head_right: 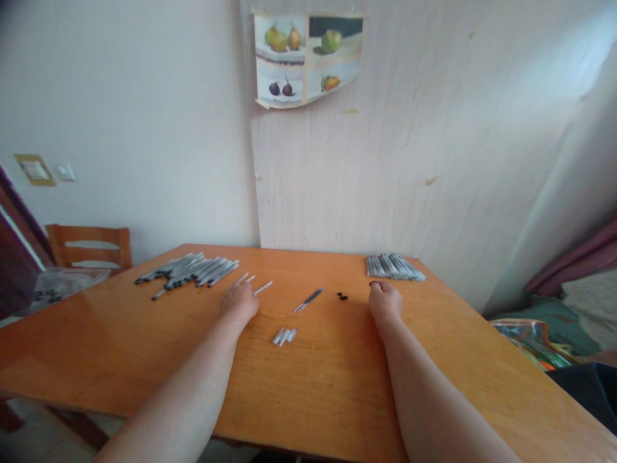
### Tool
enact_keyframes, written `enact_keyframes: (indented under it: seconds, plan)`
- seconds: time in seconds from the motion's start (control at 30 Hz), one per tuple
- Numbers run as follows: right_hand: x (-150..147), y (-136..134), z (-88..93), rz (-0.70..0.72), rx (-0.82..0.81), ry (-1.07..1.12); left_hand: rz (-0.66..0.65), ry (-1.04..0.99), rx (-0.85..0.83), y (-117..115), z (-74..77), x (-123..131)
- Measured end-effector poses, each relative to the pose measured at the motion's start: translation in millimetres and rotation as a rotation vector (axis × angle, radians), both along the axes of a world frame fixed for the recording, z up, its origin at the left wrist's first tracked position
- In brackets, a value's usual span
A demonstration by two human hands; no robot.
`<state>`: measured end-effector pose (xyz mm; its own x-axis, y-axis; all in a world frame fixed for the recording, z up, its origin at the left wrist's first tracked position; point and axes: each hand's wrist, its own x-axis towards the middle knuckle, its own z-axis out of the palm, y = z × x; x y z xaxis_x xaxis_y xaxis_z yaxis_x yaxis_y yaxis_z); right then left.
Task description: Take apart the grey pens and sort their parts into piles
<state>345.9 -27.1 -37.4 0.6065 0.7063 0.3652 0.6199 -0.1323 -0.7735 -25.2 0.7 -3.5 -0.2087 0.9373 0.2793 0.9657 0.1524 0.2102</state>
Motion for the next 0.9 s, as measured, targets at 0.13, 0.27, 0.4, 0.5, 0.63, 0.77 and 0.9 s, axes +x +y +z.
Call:
enact_keyframes:
  seconds: [0.13,0.27,0.4,0.5,0.63,0.77,0.9]
  plan:
    - [-14.3,-7.2,13.1,0.037,-0.036,-0.060,-0.035,-0.039,0.042,-3.4,5.9,2.7]
    - [-39.4,-15.8,23.1,0.167,-0.052,-0.169,-0.137,-0.162,0.132,-2.9,8.3,6.4]
    - [-72.0,-27.0,31.5,0.457,-0.061,-0.322,-0.284,-0.395,0.208,4.7,3.1,10.2]
    - [-92.5,-35.6,36.6,0.686,-0.054,-0.483,-0.356,-0.611,0.257,10.5,-2.2,13.1]
    - [-106.4,-42.5,37.9,0.818,-0.065,-0.602,-0.398,-0.906,0.337,10.3,-2.6,19.5]
    - [-111.2,-43.5,34.5,0.872,-0.114,-0.696,-0.394,-1.192,0.313,4.9,2.3,25.9]
    - [-113.8,-44.8,36.1,0.902,-0.131,-0.722,-0.375,-1.317,0.286,3.6,4.3,27.7]
